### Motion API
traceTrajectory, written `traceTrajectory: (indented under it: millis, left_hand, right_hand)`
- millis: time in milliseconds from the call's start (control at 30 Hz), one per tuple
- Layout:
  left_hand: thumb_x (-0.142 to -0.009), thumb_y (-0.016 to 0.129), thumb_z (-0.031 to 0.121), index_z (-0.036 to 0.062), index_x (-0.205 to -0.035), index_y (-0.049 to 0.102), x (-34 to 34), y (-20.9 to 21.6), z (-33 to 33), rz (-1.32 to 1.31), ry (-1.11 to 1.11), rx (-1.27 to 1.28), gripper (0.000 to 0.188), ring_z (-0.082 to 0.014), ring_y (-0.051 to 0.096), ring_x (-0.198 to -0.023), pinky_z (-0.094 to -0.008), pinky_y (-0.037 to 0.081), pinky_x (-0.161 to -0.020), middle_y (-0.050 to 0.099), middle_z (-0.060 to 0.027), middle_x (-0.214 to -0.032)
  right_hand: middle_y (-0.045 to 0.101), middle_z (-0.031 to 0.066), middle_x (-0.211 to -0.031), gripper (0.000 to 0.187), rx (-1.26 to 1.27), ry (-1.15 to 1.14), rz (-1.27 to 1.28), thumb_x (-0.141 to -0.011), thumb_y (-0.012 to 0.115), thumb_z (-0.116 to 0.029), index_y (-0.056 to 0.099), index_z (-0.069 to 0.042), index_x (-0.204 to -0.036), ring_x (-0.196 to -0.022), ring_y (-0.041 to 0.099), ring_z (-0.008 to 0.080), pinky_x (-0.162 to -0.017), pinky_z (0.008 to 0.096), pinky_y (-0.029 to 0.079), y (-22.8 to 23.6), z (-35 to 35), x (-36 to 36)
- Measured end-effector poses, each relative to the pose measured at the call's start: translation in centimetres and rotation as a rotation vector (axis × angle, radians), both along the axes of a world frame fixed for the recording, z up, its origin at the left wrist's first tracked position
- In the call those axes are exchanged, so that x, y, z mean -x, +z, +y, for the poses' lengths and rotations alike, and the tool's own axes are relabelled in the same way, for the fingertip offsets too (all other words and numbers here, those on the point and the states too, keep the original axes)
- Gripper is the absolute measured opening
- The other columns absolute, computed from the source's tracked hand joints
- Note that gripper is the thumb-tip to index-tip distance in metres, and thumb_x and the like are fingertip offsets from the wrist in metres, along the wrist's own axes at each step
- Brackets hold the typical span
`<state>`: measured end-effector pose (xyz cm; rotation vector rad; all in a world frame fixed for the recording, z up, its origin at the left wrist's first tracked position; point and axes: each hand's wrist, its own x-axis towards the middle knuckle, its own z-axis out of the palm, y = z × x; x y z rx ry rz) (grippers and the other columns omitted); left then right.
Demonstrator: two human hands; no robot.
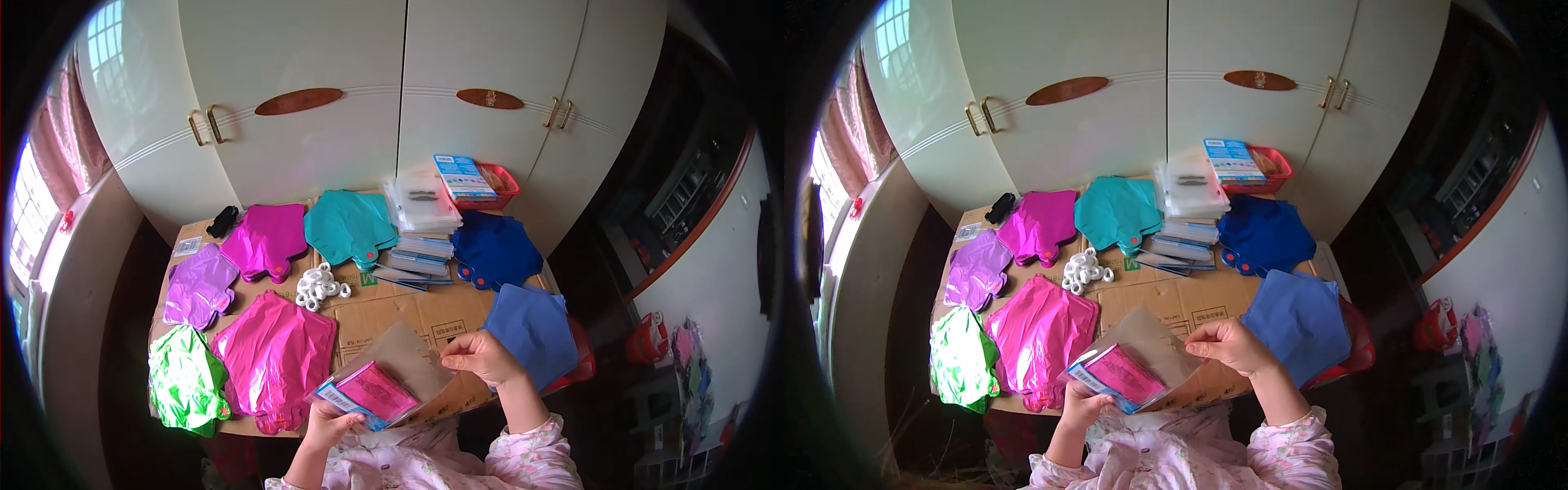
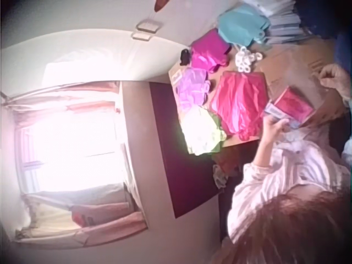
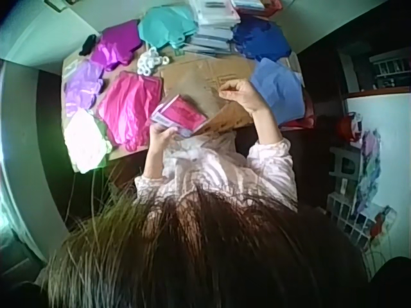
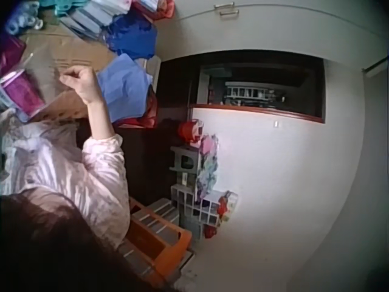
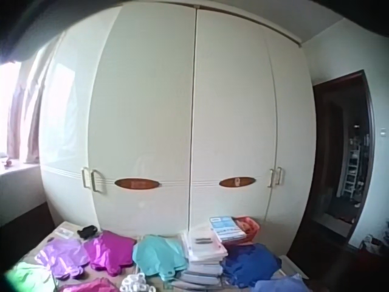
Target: Folding and inserting various colorful plastic bags into cardboard packaging sleeves.
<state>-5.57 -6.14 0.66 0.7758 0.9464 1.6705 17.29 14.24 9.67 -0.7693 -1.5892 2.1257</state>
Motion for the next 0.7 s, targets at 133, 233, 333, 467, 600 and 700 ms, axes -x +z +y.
traceTrajectory:
  millis: [133, 233, 333, 467, 600, 700]
  left_hand:
    - [-0.076, 0.074, -0.002, -0.0056, -0.086, 0.069, 0.1, -0.1, -0.1, -0.038, -0.008, 0.033, 0.012, -0.0163, 0.067, -0.073, -0.0286, 0.055, -0.067, 0.070, -0.0105, -0.085]
    - [-0.075, 0.074, -0.002, -0.0053, -0.086, 0.069, -0.2, -0.3, -0.1, -0.040, 0.021, 0.032, 0.012, -0.0160, 0.067, -0.072, -0.0280, 0.055, -0.065, 0.070, -0.0102, -0.084]
    - [-0.075, 0.074, -0.002, -0.0048, -0.086, 0.069, -0.2, -0.4, -0.3, -0.053, 0.009, 0.076, 0.012, -0.0152, 0.066, -0.072, -0.0271, 0.054, -0.064, 0.070, -0.0094, -0.082]
    - [-0.076, 0.074, -0.002, -0.0042, -0.088, 0.069, -0.7, -0.2, 0.2, 0.026, 0.084, 0.226, 0.014, -0.0137, 0.065, -0.069, -0.0257, 0.054, -0.062, 0.069, -0.0073, -0.079]
    - [-0.075, 0.074, 0.001, 0.0011, -0.118, 0.060, -2.6, 2.6, 1.3, 0.771, 0.519, 0.213, 0.045, -0.0170, 0.063, -0.089, -0.0260, 0.055, -0.059, 0.059, -0.0167, -0.114]
    - [-0.072, 0.072, 0.009, 0.0103, -0.122, 0.059, -2.0, 3.0, 1.4, 1.433, 0.391, 0.125, 0.052, -0.0278, 0.058, -0.107, -0.0374, 0.052, -0.081, 0.053, -0.0150, -0.124]
  right_hand:
    - [0.067, 0.0042, -0.084, 0.014, 0.067, 0.043, 0.033, -0.084, 0.069, -0.004, 0.068, 0.002, -0.096, -0.076, 0.061, 0.0089, -0.069, 0.0223, 0.049, -0.1, 0.2, -0.1]
    - [0.067, 0.0047, -0.088, 0.019, 0.086, 0.095, 0.031, -0.085, 0.068, -0.005, 0.065, 0.003, -0.102, -0.078, 0.062, 0.0092, -0.069, 0.0235, 0.051, -0.2, 0.4, -0.2]
    - [0.067, 0.0051, -0.092, 0.024, 0.038, 0.135, 0.038, -0.086, 0.067, -0.006, 0.062, 0.003, -0.108, -0.078, 0.062, 0.0095, -0.067, 0.0246, 0.052, -0.2, 0.2, 0.1]
    - [0.066, 0.0055, -0.095, 0.025, -0.062, 0.016, 0.030, -0.088, 0.064, -0.006, 0.060, 0.003, -0.110, -0.079, 0.062, 0.0089, -0.065, 0.0238, 0.052, -1.8, 0.4, 0.7]
    - [0.066, 0.0021, -0.091, 0.021, -0.244, -0.032, -0.178, -0.090, 0.062, -0.006, 0.063, 0.003, -0.108, -0.074, 0.060, 0.0063, -0.061, 0.0213, 0.051, -3.8, 2.9, 1.5]
    - [0.069, 0.0039, -0.087, 0.024, -0.430, -0.049, -0.324, -0.086, 0.064, -0.008, 0.066, -0.002, -0.109, -0.069, 0.061, 0.0090, -0.060, 0.0243, 0.050, -5.7, 3.9, 2.4]
